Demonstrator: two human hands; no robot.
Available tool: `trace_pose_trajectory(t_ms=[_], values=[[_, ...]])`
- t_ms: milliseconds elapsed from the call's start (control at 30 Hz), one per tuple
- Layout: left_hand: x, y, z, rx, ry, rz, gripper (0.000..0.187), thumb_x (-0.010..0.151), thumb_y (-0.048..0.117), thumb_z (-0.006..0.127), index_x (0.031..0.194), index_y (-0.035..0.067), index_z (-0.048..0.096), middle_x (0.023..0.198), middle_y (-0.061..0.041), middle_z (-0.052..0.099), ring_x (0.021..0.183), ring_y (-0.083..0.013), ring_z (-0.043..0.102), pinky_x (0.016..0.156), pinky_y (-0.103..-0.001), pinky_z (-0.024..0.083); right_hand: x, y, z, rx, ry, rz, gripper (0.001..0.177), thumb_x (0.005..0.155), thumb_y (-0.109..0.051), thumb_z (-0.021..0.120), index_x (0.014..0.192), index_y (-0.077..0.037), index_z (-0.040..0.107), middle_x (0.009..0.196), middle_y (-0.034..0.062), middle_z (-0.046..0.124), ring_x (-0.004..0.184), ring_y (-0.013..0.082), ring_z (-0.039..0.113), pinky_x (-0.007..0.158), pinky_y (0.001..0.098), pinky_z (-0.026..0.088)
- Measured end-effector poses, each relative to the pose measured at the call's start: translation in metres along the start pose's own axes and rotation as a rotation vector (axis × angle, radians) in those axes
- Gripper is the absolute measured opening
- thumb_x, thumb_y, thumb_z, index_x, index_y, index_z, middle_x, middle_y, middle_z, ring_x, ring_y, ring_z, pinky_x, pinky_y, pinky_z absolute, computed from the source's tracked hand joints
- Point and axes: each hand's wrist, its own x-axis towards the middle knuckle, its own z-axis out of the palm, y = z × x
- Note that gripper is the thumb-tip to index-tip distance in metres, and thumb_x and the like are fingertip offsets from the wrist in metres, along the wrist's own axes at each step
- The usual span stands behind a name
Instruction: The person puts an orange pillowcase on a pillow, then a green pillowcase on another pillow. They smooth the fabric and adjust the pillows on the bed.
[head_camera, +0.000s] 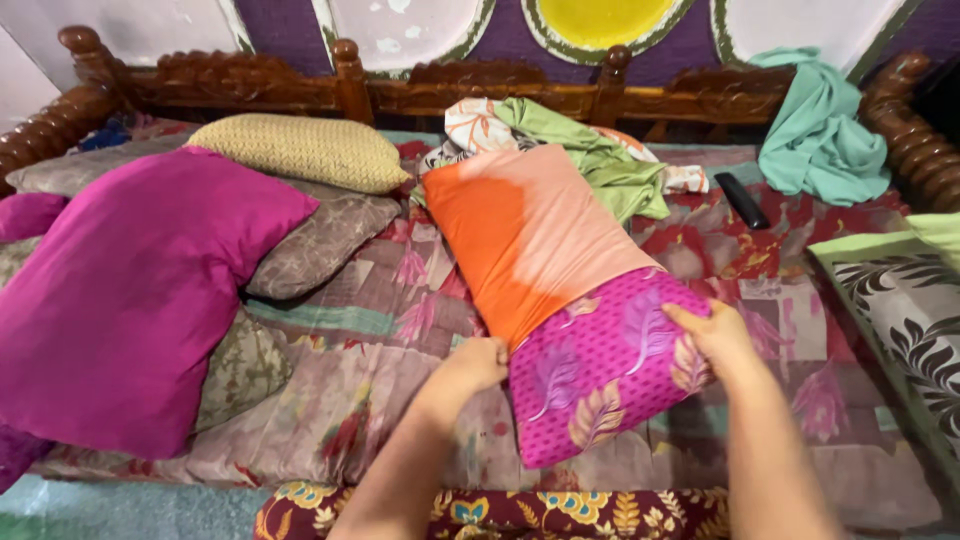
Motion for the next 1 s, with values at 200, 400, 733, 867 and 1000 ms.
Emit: trace_pose_trajectory(t_ms=[200,400,733,867,1000], values=[[-0.006,0.096,-0.093,-0.125,0.578,0.354,0.036,0.094,0.032,0.068,0.116,0.004,0.067,0.113,-0.022,0.07,0.108,-0.04,0.067,0.095,-0.046,0.052,-0.136,-0.121,0.046,-0.659,0.508,-0.838,0.04,0.083,-0.044,0.076,0.078,-0.008,0.06,0.077,0.0136,0.064,0.072,0.0365,0.065,0.063,0.0493,0.052],[-0.011,0.153,-0.133,-0.019,0.752,0.614,0.036,0.088,0.031,0.073,0.116,0.009,0.072,0.119,-0.016,0.065,0.106,-0.0393,0.061,0.093,-0.045,0.05,-0.192,-0.161,0.069,-0.818,0.576,-1.111,0.032,0.081,-0.04,0.075,0.083,-0.01,0.063,0.075,0.0054,0.06,0.068,0.0271,0.061,0.062,0.0429,0.049],[0.0,0.158,-0.122,-0.068,0.583,0.64,0.03,0.081,0.001,0.058,0.093,0.017,0.081,0.098,-0.007,0.07,0.099,-0.0309,0.067,0.092,-0.043,0.055,-0.188,-0.157,0.077,-0.803,0.527,-1.137,0.033,0.077,-0.037,0.075,0.09,-0.008,0.067,0.079,0.0059,0.063,0.07,0.026,0.062,0.062,0.0411,0.048],[-0.021,0.169,-0.08,-0.136,0.647,0.615,0.012,0.085,0.011,0.068,0.093,0.012,0.078,0.095,-0.012,0.066,0.095,-0.0345,0.066,0.088,-0.044,0.054,-0.168,-0.149,0.075,-0.765,0.529,-1.116,0.035,0.073,-0.03,0.074,0.097,-0.005,0.069,0.089,0.007,0.069,0.074,0.0266,0.064,0.064,0.0415,0.049],[-0.008,0.167,-0.064,-0.168,0.663,0.635,0.017,0.091,0.016,0.069,0.106,0.01,0.074,0.106,-0.011,0.067,0.104,-0.0348,0.062,0.094,-0.044,0.052,-0.146,-0.13,0.066,-0.732,0.526,-1.009,0.041,0.074,-0.036,0.075,0.098,-0.003,0.069,0.087,0.0112,0.068,0.077,0.0317,0.066,0.068,0.0458,0.052]])
